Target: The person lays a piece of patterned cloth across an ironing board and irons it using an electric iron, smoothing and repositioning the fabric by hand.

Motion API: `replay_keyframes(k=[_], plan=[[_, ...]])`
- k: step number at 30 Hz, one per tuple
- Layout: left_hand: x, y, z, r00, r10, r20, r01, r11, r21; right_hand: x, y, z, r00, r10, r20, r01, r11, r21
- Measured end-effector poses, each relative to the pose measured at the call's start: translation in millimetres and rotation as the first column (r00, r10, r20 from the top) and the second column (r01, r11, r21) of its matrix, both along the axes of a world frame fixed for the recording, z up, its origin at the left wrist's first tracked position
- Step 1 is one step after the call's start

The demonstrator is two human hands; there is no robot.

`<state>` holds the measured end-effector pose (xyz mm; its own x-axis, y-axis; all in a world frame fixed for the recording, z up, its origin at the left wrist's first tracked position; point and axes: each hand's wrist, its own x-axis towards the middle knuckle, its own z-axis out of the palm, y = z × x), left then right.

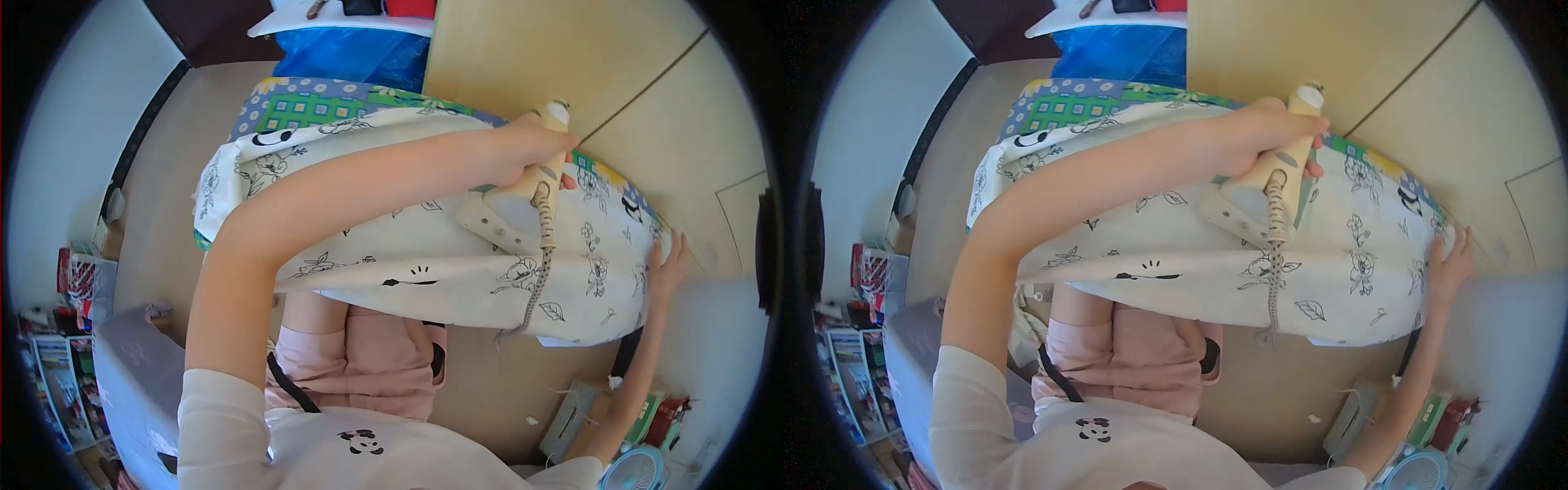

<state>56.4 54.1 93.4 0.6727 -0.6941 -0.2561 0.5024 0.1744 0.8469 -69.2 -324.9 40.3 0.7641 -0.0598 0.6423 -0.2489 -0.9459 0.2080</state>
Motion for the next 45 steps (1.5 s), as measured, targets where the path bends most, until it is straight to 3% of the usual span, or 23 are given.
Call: replay_keyframes(k=[4, 7, 9, 10, 11, 12, 14, 15, 16, 17, 20, 21, 23, 26, 28, 29, 31, 32, 34, 37, 39, 42, 45], plan=[[3, 19, 1, 0.996, 0.001, 0.094, -0.008, 0.997, 0.071, -70, 109, -9, 0.965, 0.255, -0.052, -0.239, 0.946, 0.218], [12, 72, 6, 0.924, 0.077, 0.374, -0.133, 0.983, 0.129, -122, 137, -50, 0.973, 0.138, 0.187, -0.204, 0.892, 0.403], [32, 125, 0, 0.718, 0.026, 0.696, -0.289, 0.92, 0.264, -160, 150, -91, 0.973, 0.045, 0.227, -0.162, 0.83, 0.533], [41, 158, -12, 0.621, 0.004, 0.784, -0.363, 0.888, 0.283, -179, 157, -112, 0.975, 0.027, 0.219, -0.168, 0.735, 0.657], [49, 192, -19, 0.574, -0.055, 0.817, -0.438, 0.822, 0.364, -203, 156, -147, 0.994, -0.051, 0.101, -0.071, 0.421, 0.905], [51, 223, -25, 0.542, -0.166, 0.824, -0.529, 0.694, 0.488, -218, 155, -172, 0.997, -0.072, -0.038, 0.04, 0.033, 0.999], [42, 274, -39, 0.47, -0.303, 0.829, -0.683, 0.469, 0.559, -206, 184, -177, 0.988, 0.141, -0.059, 0.124, -0.512, 0.85], [33, 293, -44, 0.418, -0.334, 0.845, -0.748, 0.401, 0.529, -197, 195, -183, 0.988, 0.147, -0.047, 0.118, -0.52, 0.846], [24, 307, -42, 0.415, -0.34, 0.844, -0.754, 0.39, 0.528, -190, 208, -192, 0.982, 0.135, 0.133, -0.009, -0.664, 0.747], [16, 319, -40, 0.477, -0.404, 0.78, -0.683, 0.388, 0.619, -183, 216, -199, 0.949, 0.094, 0.3, -0.114, -0.786, 0.607], [4, 343, -36, 0.628, -0.413, 0.66, -0.549, 0.366, 0.752, -161, 209, -203, 0.895, 0.095, 0.437, -0.117, -0.894, 0.433], [-1, 350, -33, 0.606, -0.477, 0.637, -0.529, 0.357, 0.77, -156, 201, -209, 0.892, 0.114, 0.438, -0.101, -0.894, 0.438], [-9, 368, -32, 0.589, -0.525, 0.614, -0.518, 0.337, 0.786, -145, 190, -214, 0.828, 0.015, 0.561, -0.128, -0.969, 0.213], [-12, 393, -29, 0.648, -0.449, 0.615, -0.581, 0.23, 0.781, -148, 180, -196, 0.937, -0.017, 0.35, -0.111, -0.962, 0.25], [-7, 389, -15, 0.711, -0.547, 0.443, -0.393, 0.213, 0.894, -155, 175, -185, 0.967, -0.039, 0.252, -0.109, -0.957, 0.268], [-5, 383, -14, 0.711, -0.542, 0.448, -0.4, 0.211, 0.892, -169, 160, -193, 0.968, 0.035, 0.247, -0.076, -0.903, 0.423], [3, 398, -18, 0.596, -0.582, 0.553, -0.724, -0.093, 0.683, -183, 162, -197, 0.966, 0.119, 0.231, -0.036, -0.819, 0.573], [4, 398, -16, 0.6, -0.577, 0.554, -0.723, -0.096, 0.684, -190, 163, -193, 0.96, 0.079, 0.268, -0.108, -0.781, 0.615], [6, 397, -10, -0.023, -0.442, 0.897, -0.975, 0.208, 0.077, -203, 167, -187, 0.952, 0.042, 0.302, -0.174, -0.737, 0.653], [-23, 410, -7, -0.134, -0.244, 0.961, -0.986, 0.132, -0.104, -209, 192, -170, 0.964, 0.031, 0.264, -0.172, -0.682, 0.71], [-43, 440, -36, -0.101, -0.1, 0.99, -0.992, 0.088, -0.092, -207, 199, -158, 0.989, -0.052, 0.141, -0.143, -0.616, 0.775], [-84, 489, -115, 0.181, 0.248, 0.952, -0.981, -0.02, 0.191, -207, 200, -157, 0.992, -0.079, 0.097, -0.125, -0.542, 0.831], [-136, 512, -186, 0.355, 0.715, 0.603, -0.918, 0.144, 0.37, -207, 203, -155, 0.994, -0.05, 0.101, -0.112, -0.424, 0.899]])
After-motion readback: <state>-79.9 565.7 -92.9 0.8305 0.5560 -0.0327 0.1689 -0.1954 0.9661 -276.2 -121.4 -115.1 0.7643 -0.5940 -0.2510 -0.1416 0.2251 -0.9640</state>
